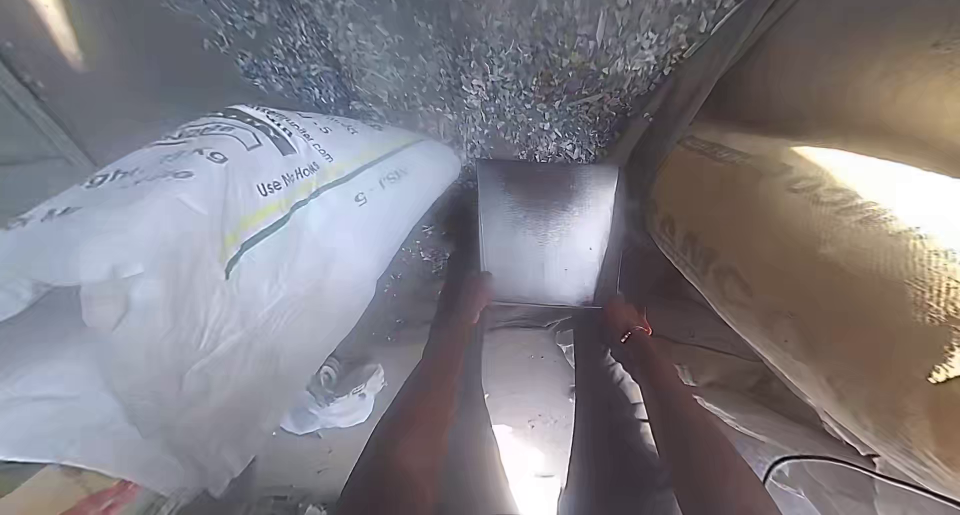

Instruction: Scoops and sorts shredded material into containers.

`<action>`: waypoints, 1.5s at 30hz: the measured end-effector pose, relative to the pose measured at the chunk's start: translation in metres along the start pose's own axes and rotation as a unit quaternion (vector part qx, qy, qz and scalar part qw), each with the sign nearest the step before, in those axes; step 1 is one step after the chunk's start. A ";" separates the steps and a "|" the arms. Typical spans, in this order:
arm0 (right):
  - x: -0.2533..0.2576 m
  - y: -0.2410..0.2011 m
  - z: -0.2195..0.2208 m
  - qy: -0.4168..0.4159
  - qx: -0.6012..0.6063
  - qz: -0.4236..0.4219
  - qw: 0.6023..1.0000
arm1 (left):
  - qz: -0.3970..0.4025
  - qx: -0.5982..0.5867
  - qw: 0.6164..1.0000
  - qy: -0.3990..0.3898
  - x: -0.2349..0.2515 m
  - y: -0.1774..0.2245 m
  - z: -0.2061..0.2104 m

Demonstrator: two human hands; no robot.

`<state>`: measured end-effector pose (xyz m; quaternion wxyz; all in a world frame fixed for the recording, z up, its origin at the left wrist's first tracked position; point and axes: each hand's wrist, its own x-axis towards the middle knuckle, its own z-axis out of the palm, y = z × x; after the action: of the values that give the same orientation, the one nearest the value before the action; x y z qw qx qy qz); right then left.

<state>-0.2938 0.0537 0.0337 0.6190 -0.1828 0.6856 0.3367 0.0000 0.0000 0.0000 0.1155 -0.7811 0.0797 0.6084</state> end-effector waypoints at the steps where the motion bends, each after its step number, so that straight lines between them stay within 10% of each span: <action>1: 0.015 -0.008 0.005 0.021 0.052 0.010 0.998 | 0.017 0.013 1.000 0.006 0.020 0.001 -0.001; 9: 0.096 -0.141 -0.001 0.249 0.374 -0.077 0.890 | 0.122 0.004 0.990 0.069 0.144 0.144 -0.045; 13: 0.087 -0.147 0.002 0.166 0.274 -0.079 0.944 | 0.095 -0.042 0.993 0.058 0.124 0.130 -0.064; 20: 0.064 -0.104 0.032 0.111 0.644 0.082 0.753 | 0.001 -0.156 0.986 0.059 0.084 0.054 -0.026; 26: 0.117 -0.111 0.030 -0.135 0.601 0.164 0.770 | -0.073 -0.163 0.979 0.095 0.132 0.048 0.010; 33: 0.108 -0.189 -0.083 -0.139 0.755 0.072 0.636 | 0.041 -0.105 0.983 0.147 0.147 0.191 0.027; 35: 0.130 -0.204 -0.117 -0.098 0.730 0.029 0.676 | 0.074 -0.069 0.988 0.120 0.153 0.228 0.045; 39: 0.132 -0.158 -0.144 -0.057 0.297 -0.042 0.952 | 0.116 0.232 0.962 0.081 0.141 0.266 0.041; 45: -0.033 -0.092 -0.253 0.122 0.444 -0.309 0.832 | 0.281 0.475 0.832 0.054 0.039 0.273 -0.014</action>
<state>-0.4102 -0.1909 0.0462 0.6168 -0.1297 0.7390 -0.2378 -0.0499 -0.2657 -0.0578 0.2916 -0.6055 0.5811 0.4589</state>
